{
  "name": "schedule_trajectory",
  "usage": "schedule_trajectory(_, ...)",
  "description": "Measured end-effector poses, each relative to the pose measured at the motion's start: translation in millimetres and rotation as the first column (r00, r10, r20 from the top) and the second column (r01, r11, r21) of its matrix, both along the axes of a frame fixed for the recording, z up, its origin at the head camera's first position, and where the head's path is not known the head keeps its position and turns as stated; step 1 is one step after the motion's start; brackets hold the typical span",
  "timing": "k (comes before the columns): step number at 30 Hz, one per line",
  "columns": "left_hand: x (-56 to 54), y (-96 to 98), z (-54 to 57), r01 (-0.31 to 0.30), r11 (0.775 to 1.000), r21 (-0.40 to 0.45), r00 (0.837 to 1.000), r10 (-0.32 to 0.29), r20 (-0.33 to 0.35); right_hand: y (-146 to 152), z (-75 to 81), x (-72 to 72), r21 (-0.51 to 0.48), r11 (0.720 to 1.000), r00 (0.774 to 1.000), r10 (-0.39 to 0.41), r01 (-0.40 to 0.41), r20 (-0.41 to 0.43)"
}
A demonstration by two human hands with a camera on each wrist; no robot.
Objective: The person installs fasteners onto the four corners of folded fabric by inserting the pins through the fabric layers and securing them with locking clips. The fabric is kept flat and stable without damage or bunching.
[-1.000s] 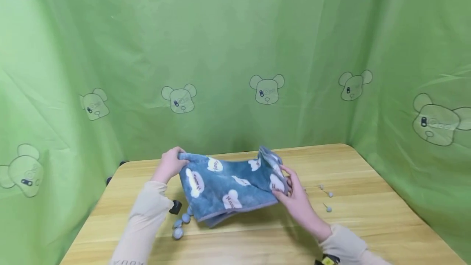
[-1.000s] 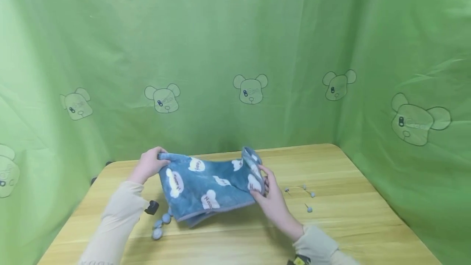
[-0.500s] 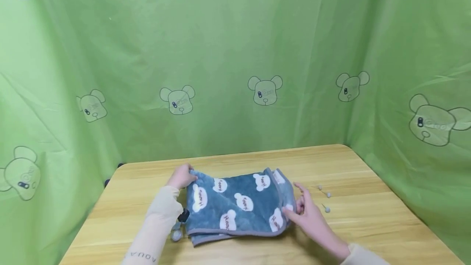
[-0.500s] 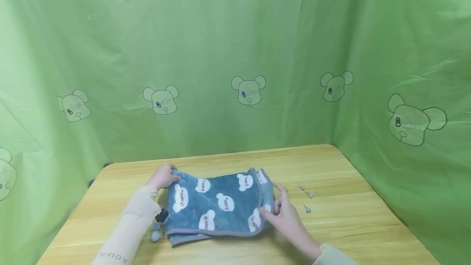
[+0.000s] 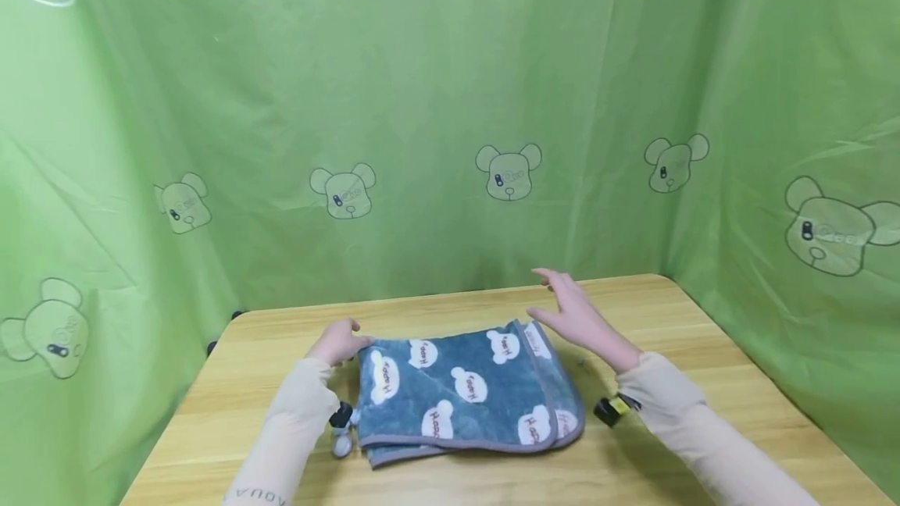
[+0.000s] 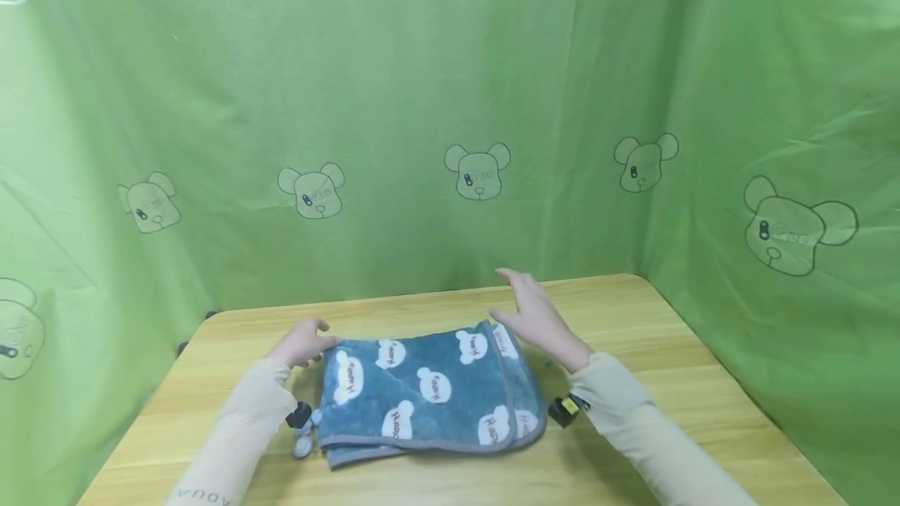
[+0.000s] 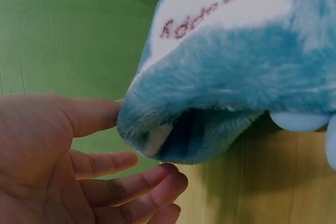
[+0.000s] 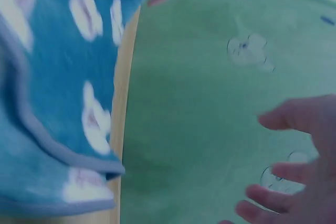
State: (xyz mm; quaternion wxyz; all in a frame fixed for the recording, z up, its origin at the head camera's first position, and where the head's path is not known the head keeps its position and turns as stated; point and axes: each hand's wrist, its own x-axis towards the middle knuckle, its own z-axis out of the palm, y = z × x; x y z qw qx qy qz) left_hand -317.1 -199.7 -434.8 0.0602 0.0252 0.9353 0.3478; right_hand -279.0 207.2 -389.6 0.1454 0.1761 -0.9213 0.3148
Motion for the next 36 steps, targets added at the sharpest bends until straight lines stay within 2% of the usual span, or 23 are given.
schedule_trajectory(3, 2.6, 1.6, -1.7, -0.005, 1.000, -0.018, 1.000, 0.005, 0.018, -0.6, -8.1, -26.3, 0.086, 0.995, 0.995, 0.035, -0.043, 0.091)
schedule_trajectory(6, 5.4, 4.2, -0.9, -0.023, 0.999, -0.024, 0.999, 0.024, 0.039, -1.3, -23.5, -49.9, 0.135, 0.985, 0.978, 0.085, -0.112, 0.192)
schedule_trajectory(11, 5.1, 6.2, -4.1, -0.036, 0.999, -0.026, 0.997, 0.038, 0.067, -4.6, -49.8, -74.3, 0.178, 0.962, 0.940, 0.143, -0.205, 0.311)
schedule_trajectory(17, 0.9, 5.7, -10.2, -0.037, 0.999, -0.015, 0.994, 0.039, 0.104, -10.7, -66.7, -82.0, 0.225, 0.947, 0.912, 0.129, -0.231, 0.390)
schedule_trajectory(20, -1.8, 5.8, -13.5, -0.026, 1.000, -0.006, 0.994, 0.026, 0.108, -12.5, -70.9, -85.5, 0.235, 0.946, 0.906, 0.114, -0.225, 0.408)
schedule_trajectory(26, -5.9, 10.0, -17.3, 0.035, 0.999, -0.036, 0.999, -0.034, 0.030, -10.0, -72.7, -88.9, 0.236, 0.946, 0.901, 0.107, -0.222, 0.419)
schedule_trajectory(31, -8.7, 15.7, -14.1, 0.060, 0.998, -0.018, 0.998, -0.061, -0.035, 0.2, -61.3, -87.5, 0.252, 0.936, 0.897, 0.120, -0.244, 0.425)
schedule_trajectory(36, -15.8, 23.8, -15.0, 0.086, 0.996, 0.025, 0.990, -0.083, -0.112, 16.0, -52.4, -90.9, 0.291, 0.929, 0.900, 0.088, -0.230, 0.427)
